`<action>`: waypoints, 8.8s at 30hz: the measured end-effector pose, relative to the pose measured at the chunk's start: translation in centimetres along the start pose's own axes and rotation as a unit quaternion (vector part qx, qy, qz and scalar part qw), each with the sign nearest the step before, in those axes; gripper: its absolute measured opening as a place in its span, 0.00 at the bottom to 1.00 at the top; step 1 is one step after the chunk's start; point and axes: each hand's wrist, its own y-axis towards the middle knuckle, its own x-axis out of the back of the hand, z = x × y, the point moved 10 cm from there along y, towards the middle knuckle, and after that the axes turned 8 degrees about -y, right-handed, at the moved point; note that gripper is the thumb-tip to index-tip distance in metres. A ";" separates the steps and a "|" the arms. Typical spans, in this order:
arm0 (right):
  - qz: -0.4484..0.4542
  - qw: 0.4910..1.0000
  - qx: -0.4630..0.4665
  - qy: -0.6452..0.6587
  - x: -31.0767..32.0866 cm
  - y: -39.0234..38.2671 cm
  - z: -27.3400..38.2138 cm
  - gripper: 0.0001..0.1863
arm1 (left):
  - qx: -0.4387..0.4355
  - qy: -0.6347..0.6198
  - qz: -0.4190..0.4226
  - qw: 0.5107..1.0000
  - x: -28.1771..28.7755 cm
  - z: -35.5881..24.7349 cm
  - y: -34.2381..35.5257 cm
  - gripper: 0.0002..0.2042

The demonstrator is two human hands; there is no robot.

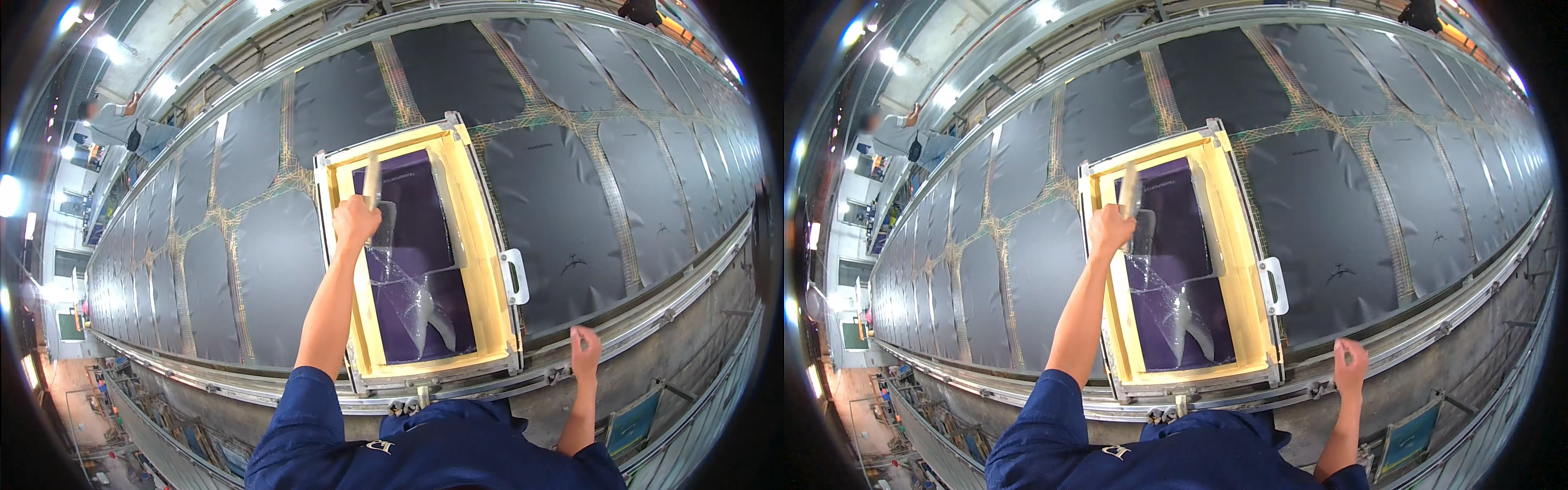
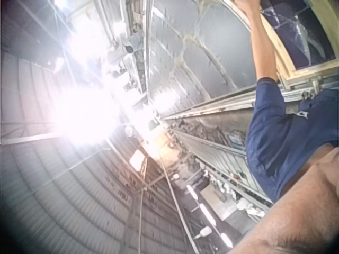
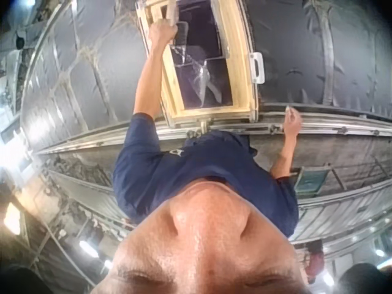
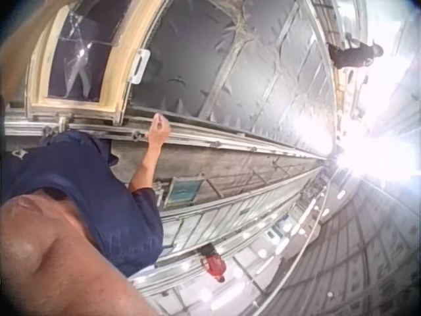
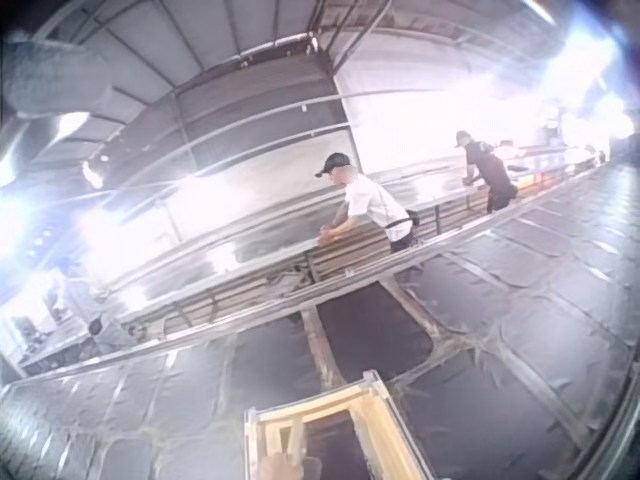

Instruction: The person uses a squeegee to repeatedly pull purple ink across a screen-printing frame placed over a dark fabric. The person maintains consistent pressure and coverage across the surface throughout the clip.

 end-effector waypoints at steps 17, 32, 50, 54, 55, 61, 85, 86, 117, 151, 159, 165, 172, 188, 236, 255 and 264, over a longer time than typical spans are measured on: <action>0.063 0.923 0.376 0.053 -9.0 24.5 42.4 0.11 | -0.467 -0.067 0.102 0.876 0.6 -8.9 6.5 0.18; 0.100 0.948 0.299 0.044 -9.5 26.1 37.9 0.10 | -0.609 -0.037 0.163 0.775 -5.9 -16.4 3.3 0.19; 0.256 0.827 0.429 -0.259 -28.8 33.7 48.2 0.24 | -0.386 -0.088 0.043 0.917 1.4 -6.8 12.7 0.12; 0.294 0.833 0.407 -0.233 -28.3 34.1 49.2 0.22 | -0.238 -0.018 0.132 0.962 0.6 -4.5 14.9 0.15; 0.299 0.828 0.412 -0.236 -28.7 34.0 49.0 0.22 | -0.239 -0.024 0.125 0.963 0.3 -4.2 14.8 0.15; 0.292 0.836 0.405 -0.228 -29.8 32.9 48.2 0.19 | -0.258 0.010 0.065 0.964 0.1 -3.5 13.7 0.13; 0.314 0.792 0.464 -0.243 -19.0 -2.9 29.3 0.16 | -0.322 -0.078 0.069 0.941 -2.3 1.2 -27.9 0.10; 0.331 0.787 0.455 -0.253 -19.3 -2.2 29.7 0.16 | -0.315 -0.072 0.099 0.941 -2.5 1.1 -26.6 0.08; 0.293 0.847 0.399 -0.194 -26.0 22.2 42.5 0.13 | -0.316 -0.079 0.010 0.945 -0.3 -2.1 0.7 0.08; -0.010 0.991 0.128 0.038 -9.3 10.7 28.9 0.13 | -0.280 -0.107 -0.052 0.953 3.0 6.4 -31.7 0.09; -0.027 0.977 0.173 0.124 -26.5 0.6 38.2 0.13 | -0.251 -0.044 -0.023 0.967 10.0 25.6 -27.7 0.13; -0.014 0.985 0.129 0.113 -32.2 -5.6 44.1 0.13 | -0.289 -0.031 -0.019 0.957 14.1 33.7 -31.3 0.17; -0.001 0.992 0.084 0.090 -33.4 -6.5 44.6 0.13 | -0.316 -0.040 -0.036 0.947 11.6 36.4 -36.3 0.19; 0.148 0.972 0.158 -0.092 -33.9 -2.5 49.3 0.12 | -0.356 -0.018 -0.119 0.927 13.6 33.5 -3.5 0.11; 0.293 0.814 0.457 -0.208 -40.1 -17.6 59.1 0.14 | -0.281 -0.083 0.049 0.955 13.2 35.3 -18.8 0.07; 0.262 0.835 0.439 -0.204 -51.1 15.1 76.6 0.19 | -0.240 -0.014 0.026 0.970 16.0 31.6 19.4 0.18; 0.241 0.827 0.475 -0.180 -49.7 6.6 71.7 0.14 | -0.312 -0.037 -0.038 0.949 14.8 33.2 9.1 0.14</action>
